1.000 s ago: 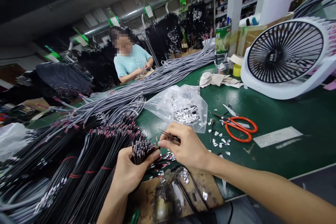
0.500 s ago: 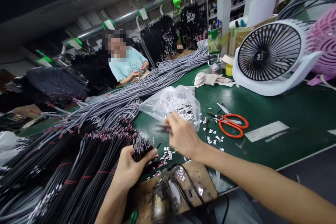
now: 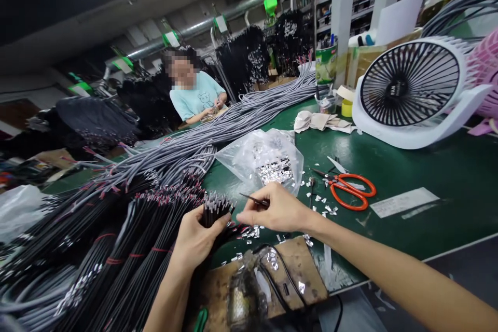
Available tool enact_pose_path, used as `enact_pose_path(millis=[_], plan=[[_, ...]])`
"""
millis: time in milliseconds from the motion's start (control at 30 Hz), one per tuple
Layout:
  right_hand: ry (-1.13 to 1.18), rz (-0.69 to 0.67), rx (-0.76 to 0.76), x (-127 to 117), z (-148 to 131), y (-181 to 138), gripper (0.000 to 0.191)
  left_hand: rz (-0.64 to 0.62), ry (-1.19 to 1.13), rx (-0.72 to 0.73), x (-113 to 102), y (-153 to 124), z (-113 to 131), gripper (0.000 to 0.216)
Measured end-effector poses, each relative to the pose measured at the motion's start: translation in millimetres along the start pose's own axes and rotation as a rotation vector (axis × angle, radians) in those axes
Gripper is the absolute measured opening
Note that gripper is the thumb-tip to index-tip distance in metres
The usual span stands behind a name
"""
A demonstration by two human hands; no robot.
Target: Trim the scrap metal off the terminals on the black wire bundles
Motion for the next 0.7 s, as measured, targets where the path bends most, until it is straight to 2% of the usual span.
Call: enact_pose_path(millis=[67, 133, 267, 333, 433, 567, 633, 700], plan=[[0.104, -0.116, 0.0, 9.1, 2.4, -1.7, 0.026, 0.007, -0.009, 0.025, 0.0, -1.7, 2.7, 0.017], [0.175, -0.151, 0.0, 14.1, 5.5, -1.5, 0.025, -0.001, -0.012, 0.043, 0.7, -3.2, 4.0, 0.017], [0.166, 0.065, 0.025, 6.5, 9.4, 2.1, 0.02, 0.023, 0.05, 0.066, -2.1, -4.5, 4.8, 0.019], [0.12, 0.117, 0.036, 4.8, 8.6, 2.0, 0.018, 0.025, 0.078, 0.082, -2.6, -5.4, 6.5, 0.02], [0.012, 0.154, 0.03, 1.0, 7.7, 0.6, 0.013, -0.026, 0.082, 0.084, 1.0, -8.1, 8.4, 0.021], [-0.047, 0.298, 0.015, -14.9, 9.1, -1.6, 0.014, -0.127, 0.062, 0.005, 7.5, -12.4, 4.5, 0.028], [-0.009, 0.316, 0.014, -17.8, 9.3, -1.5, 0.019, -0.121, 0.058, 0.002, 6.8, -12.7, 4.1, 0.029], [0.039, 0.25, 0.021, -12.2, 8.6, -0.1, 0.025, -0.069, 0.049, 0.024, 2.7, -11.7, 4.9, 0.027]])
Point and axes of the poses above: each hand's wrist, its own y-axis towards the middle knuckle, its own x-axis out of the palm, z = x × y, the point moved 7 cm from there along y, towards the middle knuckle, and after that the axes turned 3 degrees about -y, right-handed, at the moved point
